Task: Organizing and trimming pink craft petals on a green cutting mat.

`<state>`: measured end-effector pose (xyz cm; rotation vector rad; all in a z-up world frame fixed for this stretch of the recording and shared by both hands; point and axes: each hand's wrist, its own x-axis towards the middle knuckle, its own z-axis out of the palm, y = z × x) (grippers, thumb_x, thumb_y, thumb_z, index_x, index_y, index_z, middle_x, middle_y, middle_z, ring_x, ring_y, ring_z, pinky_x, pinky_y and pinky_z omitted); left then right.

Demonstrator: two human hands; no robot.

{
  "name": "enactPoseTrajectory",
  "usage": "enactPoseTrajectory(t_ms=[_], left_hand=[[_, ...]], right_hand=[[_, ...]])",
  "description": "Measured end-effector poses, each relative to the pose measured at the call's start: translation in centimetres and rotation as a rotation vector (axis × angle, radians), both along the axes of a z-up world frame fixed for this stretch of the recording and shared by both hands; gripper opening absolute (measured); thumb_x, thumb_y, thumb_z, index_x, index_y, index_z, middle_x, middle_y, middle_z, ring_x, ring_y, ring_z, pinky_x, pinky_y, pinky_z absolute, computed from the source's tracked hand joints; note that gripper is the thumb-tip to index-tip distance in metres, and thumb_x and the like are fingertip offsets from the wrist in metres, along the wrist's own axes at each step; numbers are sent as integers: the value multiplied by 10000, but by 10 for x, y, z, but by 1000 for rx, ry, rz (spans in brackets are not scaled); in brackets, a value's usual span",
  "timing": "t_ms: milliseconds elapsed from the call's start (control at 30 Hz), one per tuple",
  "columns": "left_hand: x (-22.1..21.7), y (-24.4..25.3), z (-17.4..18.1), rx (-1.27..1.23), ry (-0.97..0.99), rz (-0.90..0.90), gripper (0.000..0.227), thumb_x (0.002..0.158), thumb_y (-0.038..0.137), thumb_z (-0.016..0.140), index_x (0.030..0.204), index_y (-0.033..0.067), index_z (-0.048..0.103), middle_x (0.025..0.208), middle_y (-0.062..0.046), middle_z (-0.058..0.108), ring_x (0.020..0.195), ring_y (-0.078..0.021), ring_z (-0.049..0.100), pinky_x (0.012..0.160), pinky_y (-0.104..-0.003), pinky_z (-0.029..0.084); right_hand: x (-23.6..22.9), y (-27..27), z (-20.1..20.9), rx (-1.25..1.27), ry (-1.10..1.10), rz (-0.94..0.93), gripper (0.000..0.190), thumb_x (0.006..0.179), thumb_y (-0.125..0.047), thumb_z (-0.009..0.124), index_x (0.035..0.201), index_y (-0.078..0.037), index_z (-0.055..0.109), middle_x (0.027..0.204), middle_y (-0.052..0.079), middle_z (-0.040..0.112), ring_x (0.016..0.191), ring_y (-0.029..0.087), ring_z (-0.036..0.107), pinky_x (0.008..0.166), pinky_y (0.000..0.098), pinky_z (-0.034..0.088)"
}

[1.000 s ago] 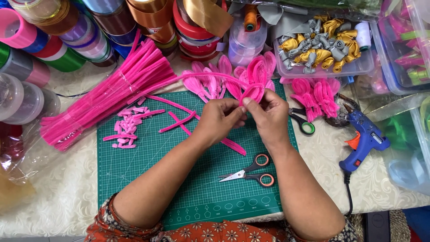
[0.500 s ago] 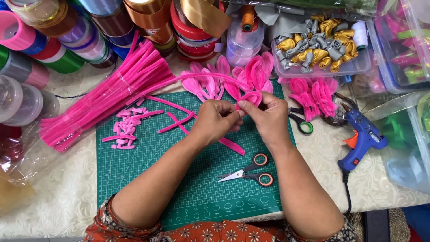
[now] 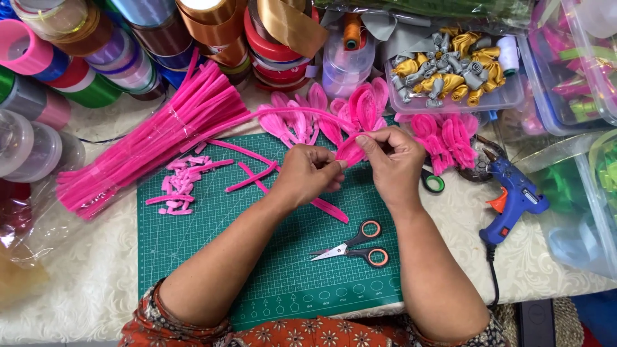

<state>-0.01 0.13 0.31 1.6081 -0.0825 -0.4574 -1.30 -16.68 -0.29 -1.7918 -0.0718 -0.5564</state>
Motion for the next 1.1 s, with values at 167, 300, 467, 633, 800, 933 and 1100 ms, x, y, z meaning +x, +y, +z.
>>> enactPoseTrajectory(t_ms=[167, 300, 467, 633, 800, 933, 1100], left_hand=[[2, 1, 1, 6, -35, 19, 166, 914, 36, 640, 843, -63, 754, 693, -197, 735, 594, -213, 746, 568, -330, 659], [2, 0, 1, 2, -72, 39, 161, 926, 39, 648, 943, -88, 746, 751, -226, 751, 654, -246, 769, 605, -354, 670], [1, 8, 10, 135, -281, 21, 307, 949, 150, 699, 1149, -83, 708, 919, -265, 761, 804, -328, 779, 719, -439, 652], [29, 57, 22, 308, -684, 245, 244, 967, 172, 735, 1143, 3, 746, 974, -227, 766, 947, -434, 735, 815, -516, 593], [85, 164, -14, 923, -993, 541, 159, 855, 105, 862, 1008, 128, 824, 811, -55, 710, 749, -267, 709, 699, -386, 558], [91, 205, -28, 1217, -782, 462, 134, 841, 231, 868, 964, 232, 816, 808, -24, 679, 767, -299, 708, 723, -418, 580], [103, 195, -45, 1272, -649, 334, 192, 753, 244, 869, 938, 262, 822, 812, -55, 705, 823, -319, 723, 723, -445, 604]], right_hand=[[1, 3, -5, 28, 2, 11, 131, 939, -79, 840, 939, 22, 757, 707, 82, 601, 643, 94, 568, 613, 247, 490], [7, 3, -16, -19, 155, 24, 186, 930, -119, 840, 786, -41, 752, 545, 58, 584, 506, 77, 510, 485, 236, 429], [9, -2, -11, 116, 276, -92, 116, 967, -114, 744, 873, -48, 725, 604, 75, 651, 508, 73, 572, 494, 205, 457], [23, -15, -28, 181, 336, -147, 95, 977, -29, 633, 982, 22, 712, 632, 107, 668, 487, 97, 636, 480, 177, 482], [35, -21, -43, 240, 269, -163, 178, 944, -15, 705, 1075, 47, 603, 686, 174, 697, 482, 189, 698, 442, 269, 597], [37, -18, -43, 332, 238, -118, 144, 994, -2, 642, 1125, 58, 634, 875, 189, 745, 716, 191, 781, 670, 262, 675], [33, -15, -42, 553, 164, -170, 248, 982, 61, 551, 1213, 64, 640, 1032, 144, 700, 808, 164, 773, 743, 254, 712]])
